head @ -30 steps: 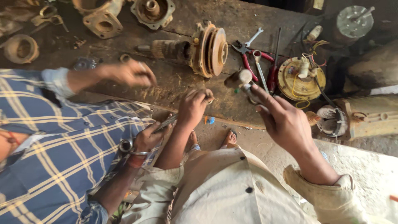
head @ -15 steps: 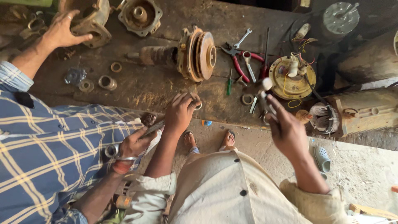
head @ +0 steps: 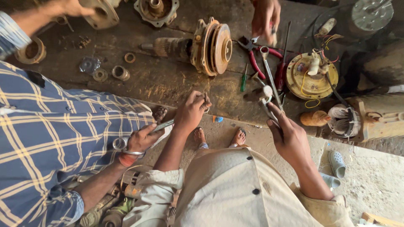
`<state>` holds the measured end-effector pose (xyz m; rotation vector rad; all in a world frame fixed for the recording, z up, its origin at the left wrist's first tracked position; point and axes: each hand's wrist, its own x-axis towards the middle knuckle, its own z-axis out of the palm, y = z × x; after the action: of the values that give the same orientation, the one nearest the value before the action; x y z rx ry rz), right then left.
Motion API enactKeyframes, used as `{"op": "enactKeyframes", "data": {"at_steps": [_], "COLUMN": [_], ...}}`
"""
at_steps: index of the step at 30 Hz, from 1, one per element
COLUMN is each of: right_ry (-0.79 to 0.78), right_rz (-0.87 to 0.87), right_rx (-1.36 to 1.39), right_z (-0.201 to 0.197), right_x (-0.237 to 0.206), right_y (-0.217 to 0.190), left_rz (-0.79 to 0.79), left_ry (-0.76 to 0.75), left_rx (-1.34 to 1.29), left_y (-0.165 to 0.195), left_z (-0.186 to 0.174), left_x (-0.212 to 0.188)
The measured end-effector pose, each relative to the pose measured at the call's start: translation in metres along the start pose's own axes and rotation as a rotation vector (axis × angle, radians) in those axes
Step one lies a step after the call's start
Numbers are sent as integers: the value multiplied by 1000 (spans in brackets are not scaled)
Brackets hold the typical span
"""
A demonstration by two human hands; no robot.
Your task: The person assembles a motor component on a workbench, using a hammer to tap parts into place and a screwdriver to adjust internal elements. Another person assists by handing over parts and using a wrench nearby.
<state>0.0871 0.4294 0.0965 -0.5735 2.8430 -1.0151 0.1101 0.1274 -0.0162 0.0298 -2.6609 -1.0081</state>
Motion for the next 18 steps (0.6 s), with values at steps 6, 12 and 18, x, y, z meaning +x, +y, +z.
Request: {"op": "enactKeyframes", "data": {"at_steps": [6, 12, 18], "right_ry": [-20, 25, 40], "right_rz": [31, -15, 130], "right_rx": [21, -4, 4], "right_z": [-1, -3, -9], "right_x": [-1, -9, -16], "right_y": [-4, 6, 22], "left_rz": [-85, -117, -102], "left_ry": [-98, -153, -116], "left_rx": [65, 105, 182], "left_y": [-9, -9, -12], "left_z": [13, 18, 20], "left_x": [-17, -28, -34]}}
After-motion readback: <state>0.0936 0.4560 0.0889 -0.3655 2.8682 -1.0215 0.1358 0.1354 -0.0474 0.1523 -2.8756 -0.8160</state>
